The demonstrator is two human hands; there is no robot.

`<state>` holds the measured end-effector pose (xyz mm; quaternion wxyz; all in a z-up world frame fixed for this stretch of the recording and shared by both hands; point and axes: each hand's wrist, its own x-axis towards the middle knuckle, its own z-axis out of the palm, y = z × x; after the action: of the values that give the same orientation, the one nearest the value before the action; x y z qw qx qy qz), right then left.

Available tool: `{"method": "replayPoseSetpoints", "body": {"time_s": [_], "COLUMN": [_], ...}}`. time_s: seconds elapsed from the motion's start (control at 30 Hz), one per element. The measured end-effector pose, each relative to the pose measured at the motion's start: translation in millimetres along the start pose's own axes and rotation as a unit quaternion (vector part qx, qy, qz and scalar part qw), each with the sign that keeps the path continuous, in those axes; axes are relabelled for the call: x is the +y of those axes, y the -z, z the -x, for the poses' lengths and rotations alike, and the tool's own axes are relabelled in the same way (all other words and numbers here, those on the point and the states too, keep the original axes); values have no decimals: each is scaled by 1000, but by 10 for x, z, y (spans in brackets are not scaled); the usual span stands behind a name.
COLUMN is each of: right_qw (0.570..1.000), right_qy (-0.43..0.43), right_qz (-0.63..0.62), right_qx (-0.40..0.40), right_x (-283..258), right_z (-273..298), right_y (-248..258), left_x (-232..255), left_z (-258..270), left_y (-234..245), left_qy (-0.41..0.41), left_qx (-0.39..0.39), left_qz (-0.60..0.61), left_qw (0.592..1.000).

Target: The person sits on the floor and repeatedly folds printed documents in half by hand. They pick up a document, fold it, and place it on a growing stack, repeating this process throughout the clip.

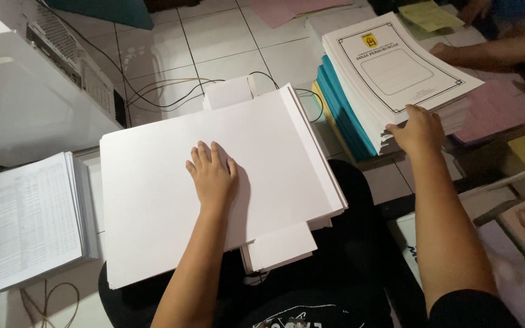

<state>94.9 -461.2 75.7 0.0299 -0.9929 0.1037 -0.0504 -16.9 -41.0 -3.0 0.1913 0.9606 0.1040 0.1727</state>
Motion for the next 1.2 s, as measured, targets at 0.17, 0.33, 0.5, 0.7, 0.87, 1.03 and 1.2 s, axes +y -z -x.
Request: {"method": "replayPoseSetpoints", "body": {"time_s": [0.17, 0.33, 0.5, 0.7, 0.87, 1.03, 1.2], "right_qw": [999, 993, 855, 742, 740, 740, 727], "right_qy": [36, 81, 202, 361, 465, 529, 555], "right_qz": [3, 43, -147, -322, -316, -368, -401], "right_qx": [19, 80, 455, 464, 370, 194, -58], "right_x": [61, 387, 456, -909, -1753, -2072, -1991], "right_z": [16, -247, -629, 483, 1577, 2299, 2316], "right_y": [-29, -527, -642, 529, -43, -396, -227], "left_x": [-6, -7, 3, 11, -236, -380, -344], "left_z": [1, 9, 14, 0, 23, 32, 23], "left_y": [-5, 0, 21, 49, -11, 66, 40], "left_qy": [13, 20, 13, -2, -57, -12, 27], "left_qx": [-5, -8, 5, 7, 4, -41, -20], "left_qz": [-7, -24, -15, 11, 256, 496, 462], "left_qw": [1000, 999, 1000, 1000, 965, 867, 886]}}
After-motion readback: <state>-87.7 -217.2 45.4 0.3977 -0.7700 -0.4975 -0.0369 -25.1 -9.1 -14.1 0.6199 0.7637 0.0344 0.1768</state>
